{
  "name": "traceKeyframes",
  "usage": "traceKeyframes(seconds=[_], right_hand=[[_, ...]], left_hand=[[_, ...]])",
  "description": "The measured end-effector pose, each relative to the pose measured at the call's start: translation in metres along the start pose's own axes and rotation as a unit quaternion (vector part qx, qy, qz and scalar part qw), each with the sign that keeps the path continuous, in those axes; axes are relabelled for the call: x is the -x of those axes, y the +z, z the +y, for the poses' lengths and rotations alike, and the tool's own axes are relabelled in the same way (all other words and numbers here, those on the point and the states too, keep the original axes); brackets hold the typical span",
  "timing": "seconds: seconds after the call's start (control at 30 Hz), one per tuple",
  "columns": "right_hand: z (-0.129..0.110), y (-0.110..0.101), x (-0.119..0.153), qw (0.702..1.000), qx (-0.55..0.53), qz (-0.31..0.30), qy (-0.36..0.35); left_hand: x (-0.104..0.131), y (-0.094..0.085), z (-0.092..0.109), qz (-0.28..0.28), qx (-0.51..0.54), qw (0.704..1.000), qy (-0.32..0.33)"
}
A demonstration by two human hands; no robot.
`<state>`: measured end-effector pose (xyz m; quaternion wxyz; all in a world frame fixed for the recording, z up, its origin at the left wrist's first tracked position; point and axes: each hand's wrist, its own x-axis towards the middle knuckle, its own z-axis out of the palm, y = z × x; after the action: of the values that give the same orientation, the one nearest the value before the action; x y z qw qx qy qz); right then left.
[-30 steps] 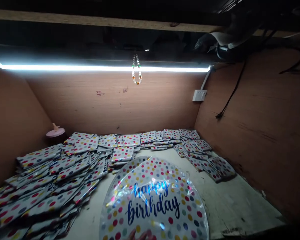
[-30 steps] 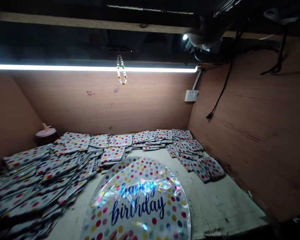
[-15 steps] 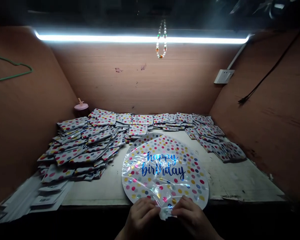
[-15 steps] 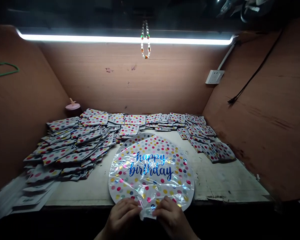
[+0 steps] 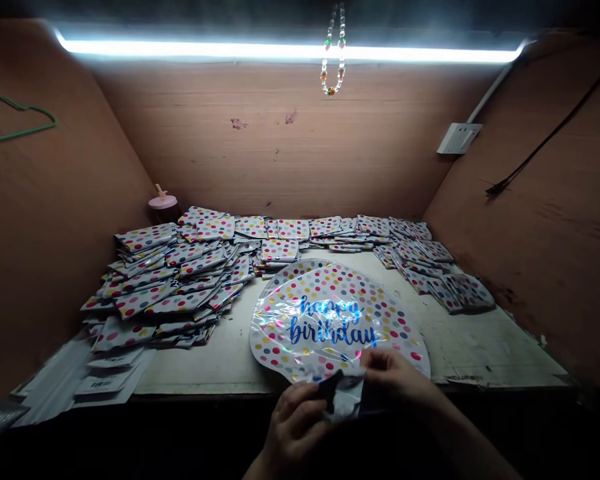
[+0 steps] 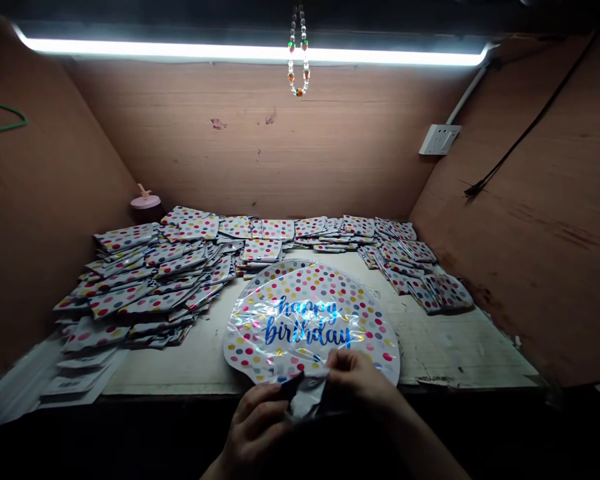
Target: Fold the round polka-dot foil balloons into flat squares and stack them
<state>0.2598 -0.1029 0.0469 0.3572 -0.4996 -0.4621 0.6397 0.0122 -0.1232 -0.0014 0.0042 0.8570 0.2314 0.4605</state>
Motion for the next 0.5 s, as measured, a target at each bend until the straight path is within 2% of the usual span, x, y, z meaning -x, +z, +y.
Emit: traceKeyframes(seconds=[0.1, 0.2, 0.23, 0.3, 0.37, 0.4, 0.43, 0.5], right_hand=[[-0.035, -0.030, -0.033, 0.988, 0.078, 0.107, -0.082], [-0.076, -0.046, -0.064, 0.942, 0.206, 0.218, -0.153], [-0.087, -0.046, -0.068, 0.926, 0.248, 0.229, -0.166], [-0.100, -0.036, -0.064, 0.903, 0.322, 0.210, -0.193], [-0.096, -0.018, -0.043, 0.877, 0.377, 0.178, -0.238], [-0.088, -0.008, -0.030, 0.860, 0.402, 0.165, -0.270], [-0.075, 0.001, -0.016, 0.839, 0.426, 0.151, -0.304], [-0.041, 0.011, 0.009, 0.792, 0.473, 0.090, -0.376]], left_hand=[[0.016, 0.011, 0.010, -0.013, -0.003, 1.000, 0.027], [0.031, 0.016, 0.022, -0.013, -0.033, 0.999, 0.016], [0.032, 0.013, 0.024, -0.002, -0.033, 0.999, 0.008], [0.024, 0.000, 0.022, 0.056, -0.022, 0.998, -0.005], [0.006, -0.018, 0.008, 0.117, -0.040, 0.989, -0.076], [-0.004, -0.025, -0.003, 0.116, -0.063, 0.983, -0.129], [-0.013, -0.031, -0.016, 0.084, -0.084, 0.976, -0.181], [-0.022, -0.034, -0.047, -0.056, -0.094, 0.963, -0.246]])
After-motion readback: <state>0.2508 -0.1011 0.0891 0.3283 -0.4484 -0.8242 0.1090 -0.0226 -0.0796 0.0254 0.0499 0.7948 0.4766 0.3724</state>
